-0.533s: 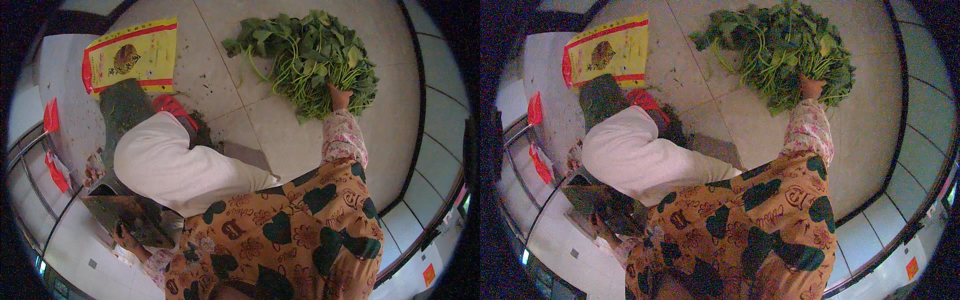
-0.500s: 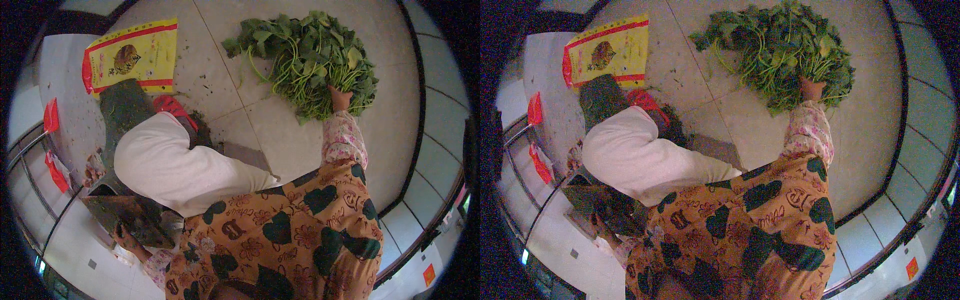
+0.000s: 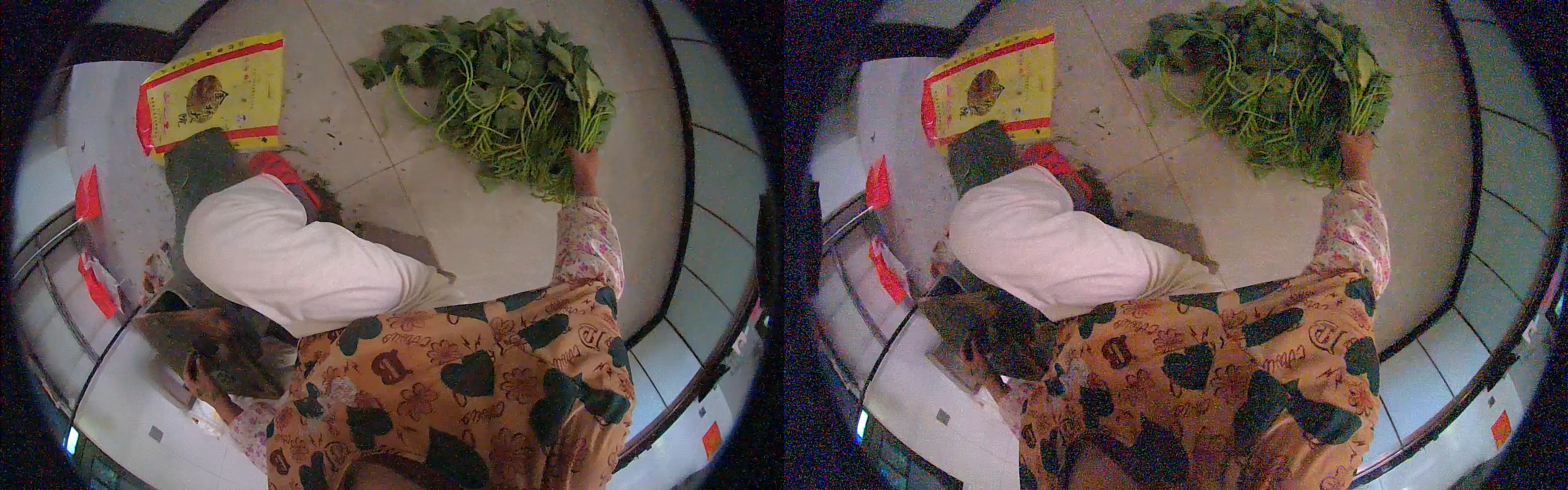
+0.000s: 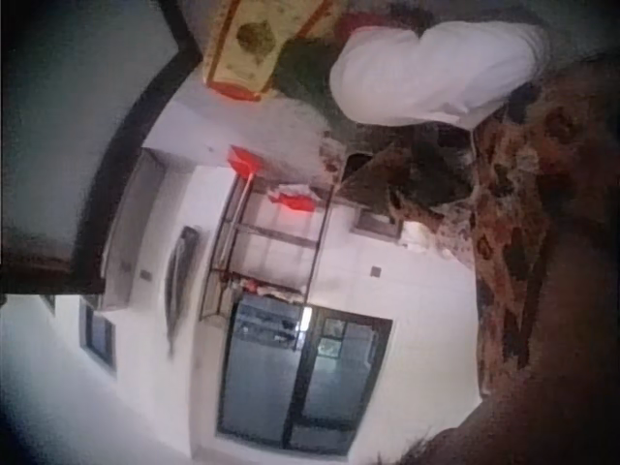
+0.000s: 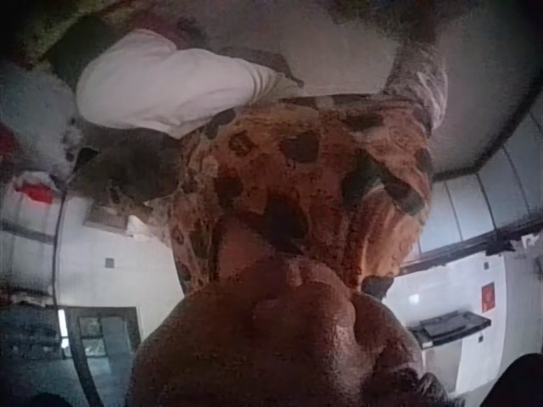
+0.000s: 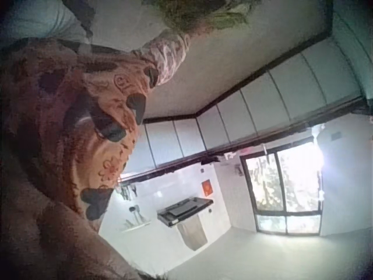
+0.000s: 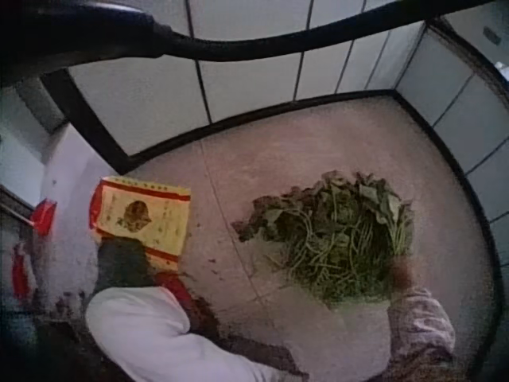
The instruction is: The person sits on the floor and uses a large knife to chop leafy green vegetables on a wooden cutting board. They gather the chopped pieces and continue chopping more greens from a nearby pile.
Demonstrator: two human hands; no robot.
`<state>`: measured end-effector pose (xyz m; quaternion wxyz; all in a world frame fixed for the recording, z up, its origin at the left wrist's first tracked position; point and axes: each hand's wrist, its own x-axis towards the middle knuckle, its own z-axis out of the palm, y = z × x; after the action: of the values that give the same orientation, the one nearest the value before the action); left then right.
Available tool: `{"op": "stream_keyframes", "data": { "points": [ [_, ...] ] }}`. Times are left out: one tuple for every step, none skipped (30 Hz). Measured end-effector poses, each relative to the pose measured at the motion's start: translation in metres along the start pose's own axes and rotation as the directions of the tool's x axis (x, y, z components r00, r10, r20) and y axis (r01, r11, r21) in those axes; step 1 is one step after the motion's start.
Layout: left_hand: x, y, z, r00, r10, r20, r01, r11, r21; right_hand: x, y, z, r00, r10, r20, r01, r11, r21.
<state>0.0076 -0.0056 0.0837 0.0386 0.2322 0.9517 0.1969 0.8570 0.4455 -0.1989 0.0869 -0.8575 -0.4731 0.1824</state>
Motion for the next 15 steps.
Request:
{"op": "stream_keyframes", "data": {
  "points": [
    [0.002, 0.006, 0.003, 1.0, -0.018, 0.019, 0.02, 0.998, -0.06, -0.001, 0.005, 0.014, 0.998, 0.049, -0.027, -0.051, 0.997, -0.063],
    [0.004, 0.01, 0.003, 0.999, -0.038, 0.039, 0.042, 0.992, -0.119, 0.003, 0.004, 0.031, 0.99, 0.131, -0.049, -0.135, 0.987, -0.088],
    [0.005, 0.009, 0.001, 0.998, -0.047, 0.052, 0.052, 0.995, -0.084, 0.005, -0.003, 0.041, 0.976, 0.206, -0.069, -0.213, 0.971, -0.112],
    [0.008, 0.008, -0.002, 0.996, -0.059, 0.065, 0.062, 0.997, -0.048, 0.003, -0.008, 0.049, 0.977, 0.161, -0.138, -0.173, 0.982, -0.081],
    [0.003, 0.005, -0.006, 0.994, -0.08, 0.072, 0.081, 0.997, -0.012, -0.001, -0.02, 0.047, 0.984, 0.134, -0.117, -0.132, 0.991, 0.02],
    [0.0, 0.006, -0.006, 0.994, -0.095, 0.057, 0.098, 0.994, -0.046, -0.008, -0.029, 0.037, 0.988, 0.114, -0.103, -0.102, 0.988, 0.12],
    [-0.003, 0.007, -0.006, 0.993, -0.112, 0.042, 0.115, 0.99, -0.081, -0.012, -0.035, 0.033, 0.991, 0.093, -0.091, -0.071, 0.973, 0.22],
    [-0.005, 0.006, -0.005, 0.991, -0.129, 0.033, 0.132, 0.984, -0.119, -0.009, -0.028, 0.038, 0.995, 0.094, -0.046, -0.066, 0.904, 0.423],
    [-0.004, 0.005, -0.004, 0.993, -0.115, 0.037, 0.118, 0.991, -0.07, -0.004, -0.012, 0.049, 0.996, 0.084, -0.004, -0.064, 0.795, 0.603],
    [-0.005, 0.006, -0.003, 0.994, -0.099, 0.037, 0.1, 0.995, -0.021, -0.001, -0.009, 0.052, 0.997, 0.063, 0.037, -0.069, 0.646, 0.76],
    [-0.004, 0.007, -0.003, 0.996, -0.081, 0.039, 0.08, 0.996, 0.028, 0.004, -0.004, 0.049, 0.995, 0.096, 0.037, -0.098, 0.763, 0.639],
    [-0.001, 0.001, -0.003, 0.996, -0.078, 0.035, 0.079, 0.997, -0.007, 0.004, -0.005, 0.045, 0.991, 0.132, 0.036, -0.132, 0.853, 0.505],
    [-0.003, -0.014, -0.002, 0.996, -0.089, 0.027, 0.09, 0.995, -0.043, 0.006, -0.015, 0.04, 0.988, 0.154, 0.033, -0.156, 0.922, 0.355],
    [-0.005, -0.027, -0.002, 0.995, -0.098, 0.02, 0.1, 0.992, -0.08, 0.008, -0.023, 0.033, 0.984, 0.177, 0.024, -0.178, 0.965, 0.195],
    [0.001, -0.028, 0.001, 0.995, -0.095, 0.027, 0.097, 0.992, -0.079, 0.005, -0.031, 0.024, 0.978, 0.211, 0.004, -0.211, 0.977, 0.033]
  ]
}}
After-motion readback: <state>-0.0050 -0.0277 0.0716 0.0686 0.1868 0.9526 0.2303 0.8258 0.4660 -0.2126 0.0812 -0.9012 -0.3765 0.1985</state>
